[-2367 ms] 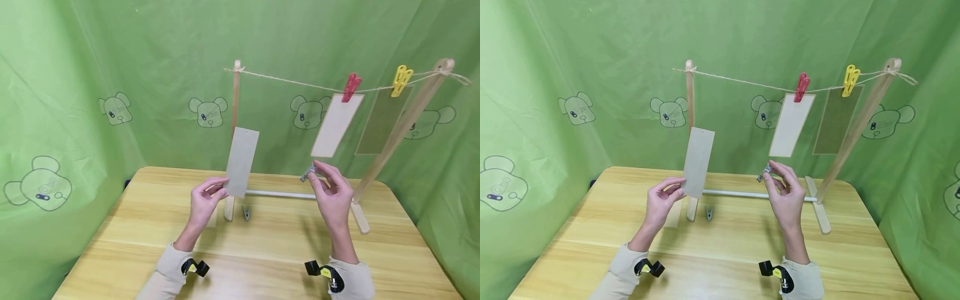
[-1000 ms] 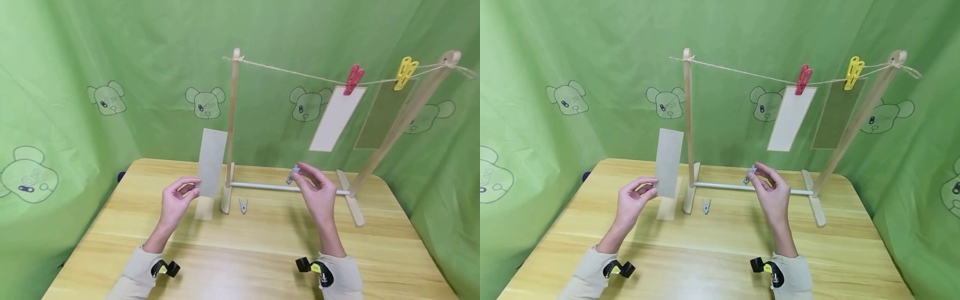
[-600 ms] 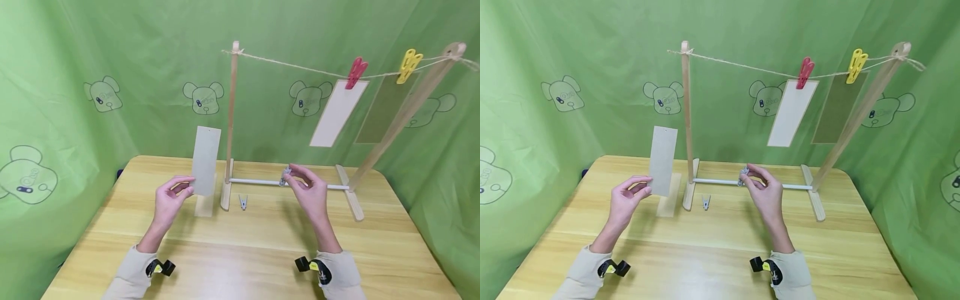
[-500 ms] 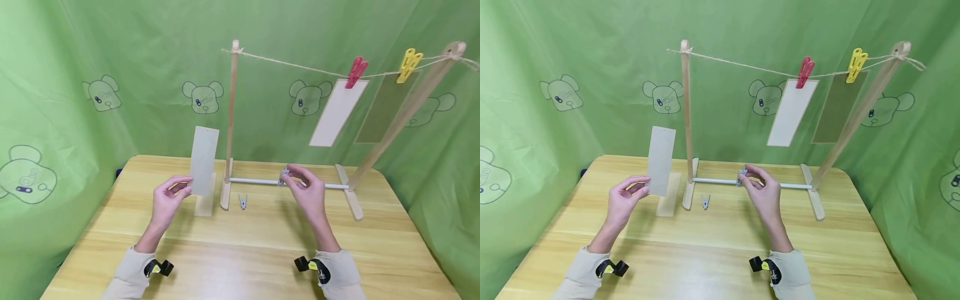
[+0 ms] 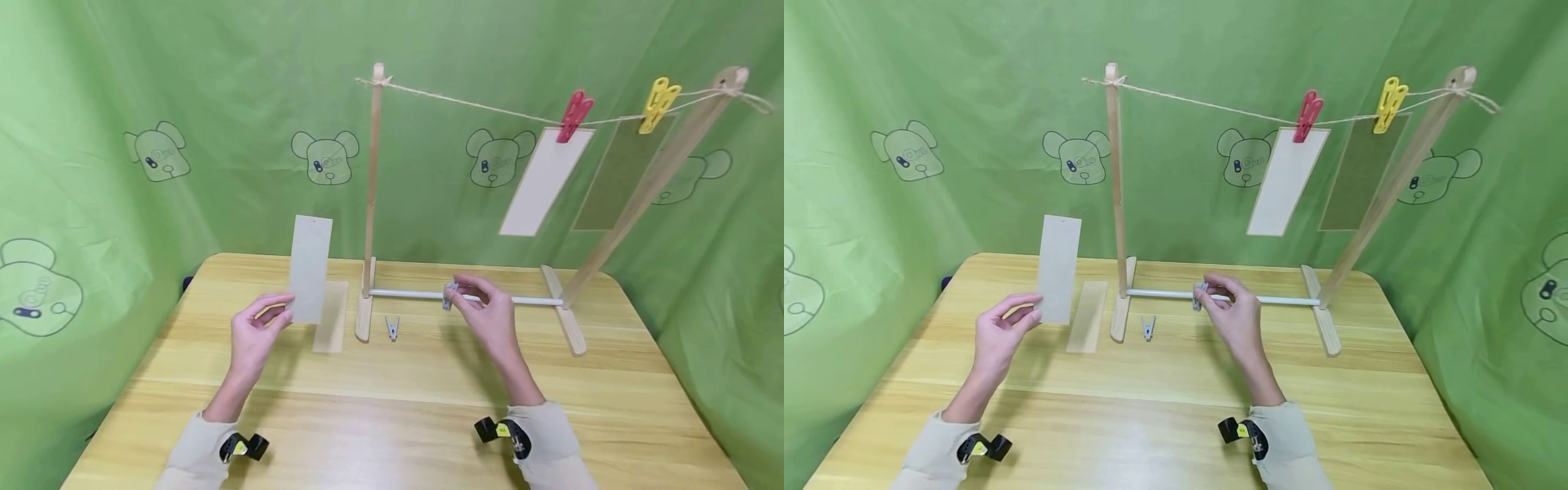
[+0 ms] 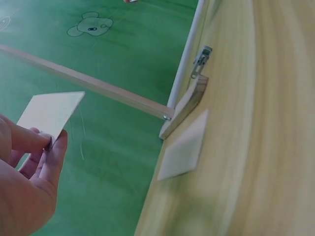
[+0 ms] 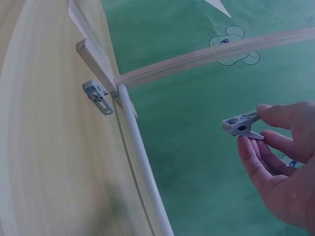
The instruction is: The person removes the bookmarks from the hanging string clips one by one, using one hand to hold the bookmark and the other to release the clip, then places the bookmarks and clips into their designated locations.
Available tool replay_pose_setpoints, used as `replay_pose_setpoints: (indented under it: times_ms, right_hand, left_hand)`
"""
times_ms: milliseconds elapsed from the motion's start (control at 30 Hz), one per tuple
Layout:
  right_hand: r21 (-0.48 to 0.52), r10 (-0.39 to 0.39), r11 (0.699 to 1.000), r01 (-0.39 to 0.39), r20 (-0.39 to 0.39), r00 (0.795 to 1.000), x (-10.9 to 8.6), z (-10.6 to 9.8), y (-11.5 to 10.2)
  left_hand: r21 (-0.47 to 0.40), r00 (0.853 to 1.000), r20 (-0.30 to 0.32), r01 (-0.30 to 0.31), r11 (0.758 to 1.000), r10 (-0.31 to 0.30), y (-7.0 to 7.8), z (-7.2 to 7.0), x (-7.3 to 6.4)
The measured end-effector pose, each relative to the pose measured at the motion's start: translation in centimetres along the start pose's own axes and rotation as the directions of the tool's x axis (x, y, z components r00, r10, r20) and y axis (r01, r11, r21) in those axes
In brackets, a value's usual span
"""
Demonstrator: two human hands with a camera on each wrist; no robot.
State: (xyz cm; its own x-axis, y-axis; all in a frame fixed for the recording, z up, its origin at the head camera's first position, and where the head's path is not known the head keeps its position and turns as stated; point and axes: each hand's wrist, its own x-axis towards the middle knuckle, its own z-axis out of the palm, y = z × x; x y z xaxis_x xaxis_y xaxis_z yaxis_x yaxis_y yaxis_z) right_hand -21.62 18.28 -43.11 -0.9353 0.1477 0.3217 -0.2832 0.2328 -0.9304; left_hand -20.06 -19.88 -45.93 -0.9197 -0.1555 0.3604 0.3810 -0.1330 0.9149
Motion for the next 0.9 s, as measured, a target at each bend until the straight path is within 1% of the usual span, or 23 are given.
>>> replay_pose_setpoints:
  times_ms: [133,367,467,600,700,800,900]
  right_hand:
    - [-0.023,0.017,1.000,-0.016,0.008,1.000,0.0,0.2,0.3]
    - [-0.083,0.051,0.995,-0.048,0.029,0.998,-0.1,0.7,1.0]
    - [-0.105,0.066,0.993,-0.062,0.034,0.997,-0.2,1.0,1.2]
    - [-0.148,0.072,0.987,-0.065,0.044,0.996,-0.3,1.3,1.4]
    - [-0.177,0.075,0.982,-0.064,0.053,0.996,-0.3,1.5,1.6]
    - [-0.194,0.086,0.978,-0.074,0.057,0.995,-0.4,1.6,1.8]
    - [-0.221,0.099,0.972,-0.082,0.067,0.993,-0.4,1.9,2.2]
  left_hand:
    - [0.031,0.999,-0.025,0.030,0.999,-0.029,-0.2,-0.4,-0.3]
    - [0.050,0.997,-0.052,0.068,0.996,-0.065,-0.6,-1.0,-1.0]
    - [0.090,0.995,-0.053,0.092,0.992,-0.088,-0.8,-1.4,-1.2]
    - [0.153,0.990,-0.061,0.139,0.978,-0.131,-0.8,-1.9,-1.4]
    - [0.197,0.983,-0.070,0.179,0.964,-0.168,-0.8,-2.2,-1.6]
    - [0.217,0.976,-0.079,0.214,0.952,-0.201,-0.9,-2.5,-1.7]
    - [0.217,0.968,-0.090,0.248,0.944,-0.234,-1.2,-2.7,-1.9]
